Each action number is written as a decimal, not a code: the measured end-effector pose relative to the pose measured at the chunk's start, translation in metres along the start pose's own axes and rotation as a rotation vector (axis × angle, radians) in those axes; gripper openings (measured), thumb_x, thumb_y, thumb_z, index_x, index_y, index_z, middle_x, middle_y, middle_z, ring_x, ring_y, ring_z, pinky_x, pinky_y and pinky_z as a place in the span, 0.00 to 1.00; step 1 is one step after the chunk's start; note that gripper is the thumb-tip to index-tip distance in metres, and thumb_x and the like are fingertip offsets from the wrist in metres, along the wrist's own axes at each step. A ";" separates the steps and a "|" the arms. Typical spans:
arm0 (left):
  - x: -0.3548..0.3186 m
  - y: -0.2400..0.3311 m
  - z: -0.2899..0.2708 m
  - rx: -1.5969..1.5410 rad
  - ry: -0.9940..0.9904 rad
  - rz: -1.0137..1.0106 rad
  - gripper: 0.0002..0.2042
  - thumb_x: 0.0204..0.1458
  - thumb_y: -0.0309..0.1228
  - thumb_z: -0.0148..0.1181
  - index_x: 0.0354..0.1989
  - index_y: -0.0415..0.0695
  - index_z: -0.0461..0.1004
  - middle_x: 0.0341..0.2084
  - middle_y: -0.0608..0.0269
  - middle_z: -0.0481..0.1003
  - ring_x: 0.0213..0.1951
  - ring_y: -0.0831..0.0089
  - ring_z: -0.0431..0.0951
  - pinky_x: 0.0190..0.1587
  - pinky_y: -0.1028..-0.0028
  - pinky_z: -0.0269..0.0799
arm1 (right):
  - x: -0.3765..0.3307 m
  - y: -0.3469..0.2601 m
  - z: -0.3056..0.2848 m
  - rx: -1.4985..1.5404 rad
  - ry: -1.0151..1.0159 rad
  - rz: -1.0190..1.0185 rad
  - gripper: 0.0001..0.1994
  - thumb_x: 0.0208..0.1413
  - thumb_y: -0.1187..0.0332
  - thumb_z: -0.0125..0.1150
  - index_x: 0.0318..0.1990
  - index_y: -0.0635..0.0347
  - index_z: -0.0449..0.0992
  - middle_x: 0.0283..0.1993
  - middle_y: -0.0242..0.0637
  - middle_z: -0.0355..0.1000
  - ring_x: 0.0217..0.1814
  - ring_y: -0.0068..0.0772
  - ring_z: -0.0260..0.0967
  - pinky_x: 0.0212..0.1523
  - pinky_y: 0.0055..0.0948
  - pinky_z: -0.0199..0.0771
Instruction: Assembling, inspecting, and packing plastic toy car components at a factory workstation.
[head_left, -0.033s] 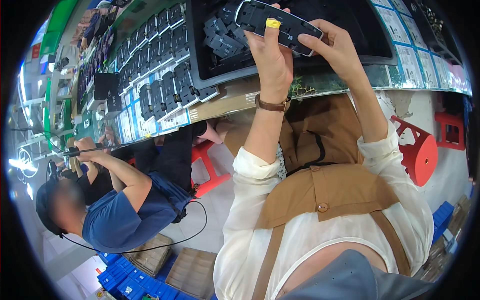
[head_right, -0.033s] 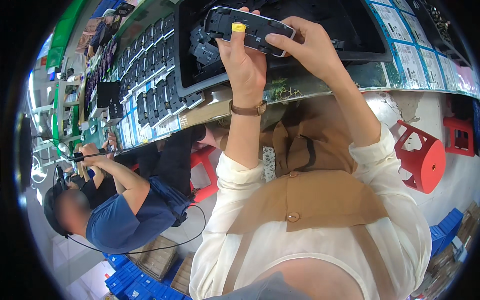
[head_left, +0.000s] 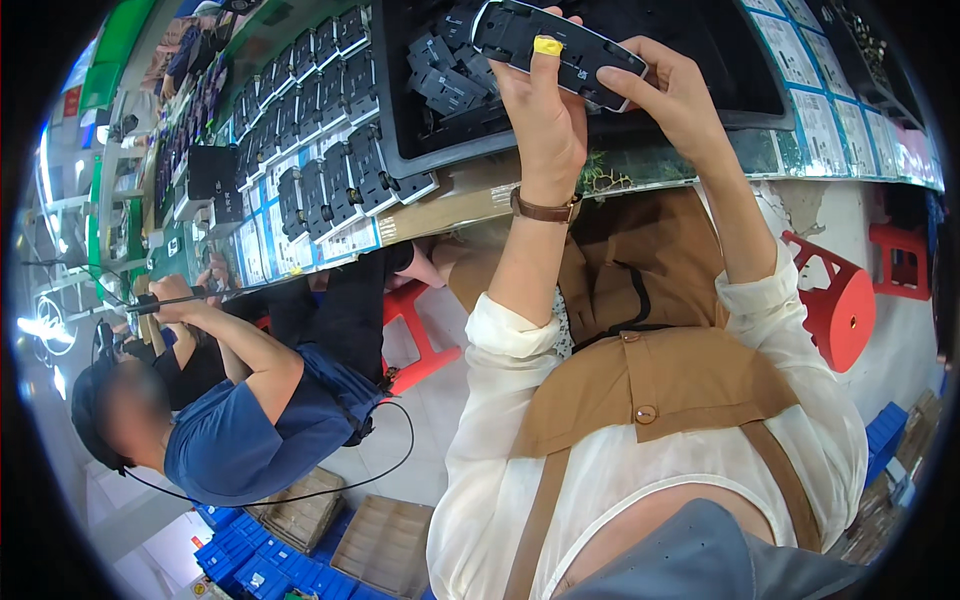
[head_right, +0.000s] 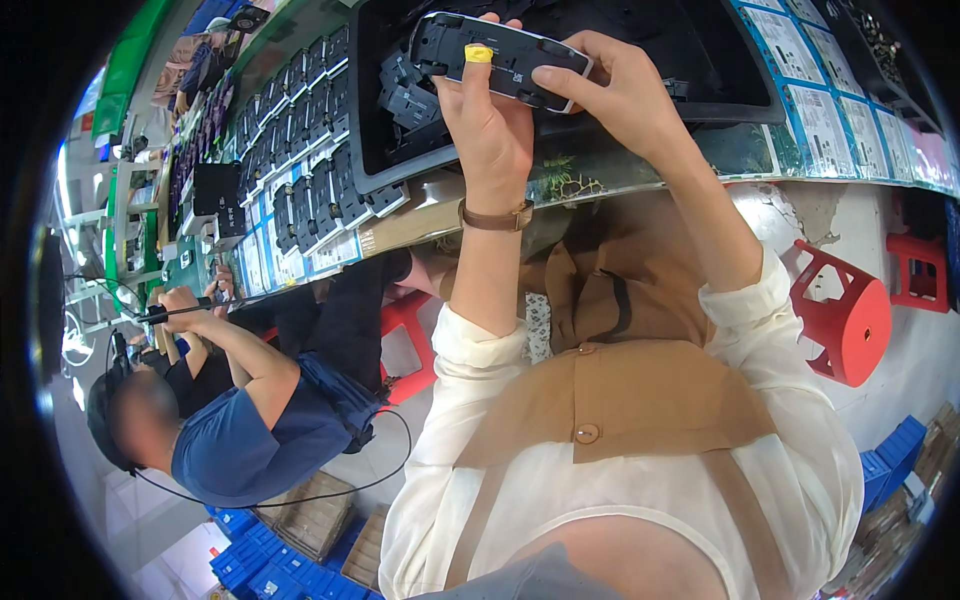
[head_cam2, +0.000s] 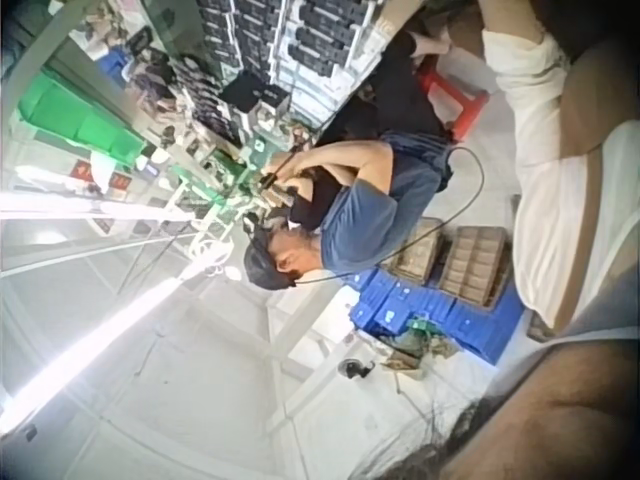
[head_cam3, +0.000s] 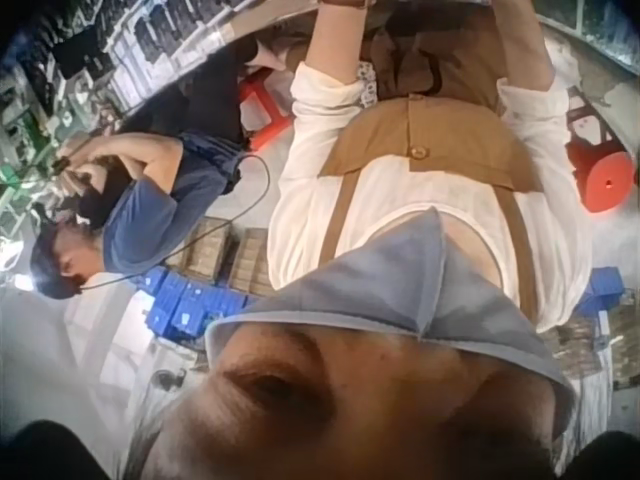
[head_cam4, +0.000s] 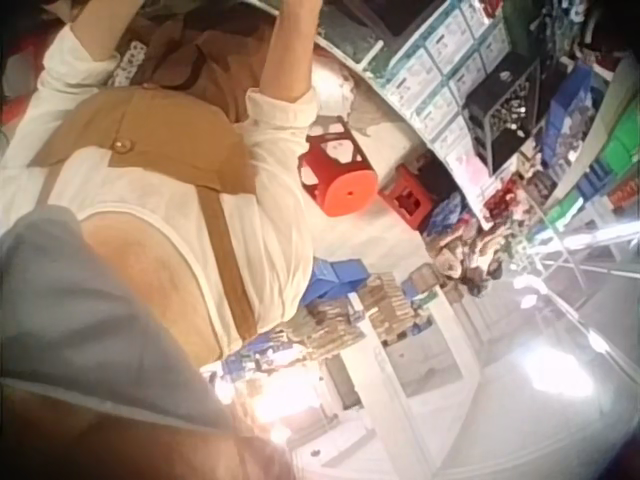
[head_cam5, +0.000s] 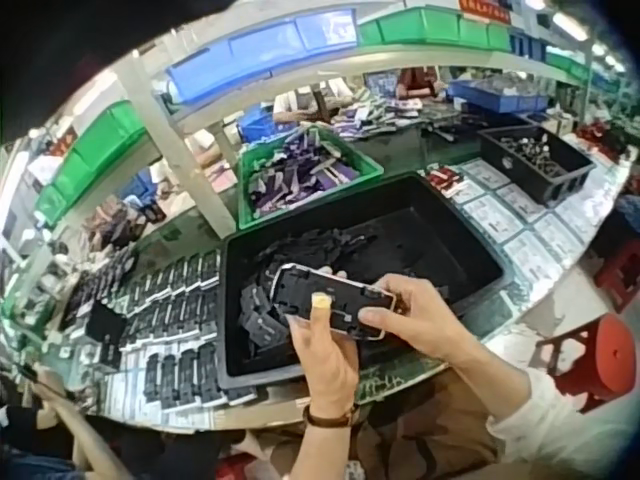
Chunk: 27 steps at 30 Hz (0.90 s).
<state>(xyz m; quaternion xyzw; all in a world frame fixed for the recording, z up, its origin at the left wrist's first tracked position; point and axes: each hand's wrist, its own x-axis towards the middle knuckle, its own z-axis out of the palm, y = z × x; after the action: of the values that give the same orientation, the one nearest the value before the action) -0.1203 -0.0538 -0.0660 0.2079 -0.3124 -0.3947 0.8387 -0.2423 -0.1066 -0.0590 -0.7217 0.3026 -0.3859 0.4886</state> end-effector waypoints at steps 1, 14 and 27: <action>0.000 0.000 -0.001 0.000 0.008 -0.013 0.14 0.56 0.28 0.50 0.50 0.43 0.59 0.47 0.56 0.68 0.50 0.64 0.69 0.51 0.67 0.69 | 0.000 -0.002 0.000 0.000 -0.001 -0.001 0.19 0.47 0.55 0.62 0.36 0.63 0.74 0.25 0.34 0.71 0.25 0.19 0.67 0.27 0.17 0.66; 0.002 0.000 -0.001 -0.031 0.058 -0.006 0.14 0.55 0.26 0.49 0.49 0.43 0.59 0.46 0.57 0.69 0.48 0.65 0.70 0.51 0.67 0.68 | -0.002 -0.011 -0.017 0.335 -0.157 0.117 0.19 0.55 0.61 0.53 0.49 0.66 0.71 0.37 0.37 0.72 0.38 0.23 0.71 0.42 0.22 0.73; -0.001 -0.004 0.002 0.098 0.007 0.088 0.17 0.55 0.24 0.48 0.51 0.42 0.54 0.46 0.53 0.68 0.47 0.65 0.71 0.48 0.69 0.70 | -0.002 -0.010 -0.003 0.191 -0.088 0.059 0.14 0.51 0.64 0.60 0.41 0.66 0.74 0.29 0.28 0.71 0.29 0.13 0.65 0.28 0.14 0.67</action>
<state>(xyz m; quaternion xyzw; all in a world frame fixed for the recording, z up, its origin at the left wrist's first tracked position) -0.1242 -0.0559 -0.0671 0.2361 -0.3374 -0.3411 0.8450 -0.2448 -0.1032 -0.0494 -0.6789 0.2637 -0.3663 0.5791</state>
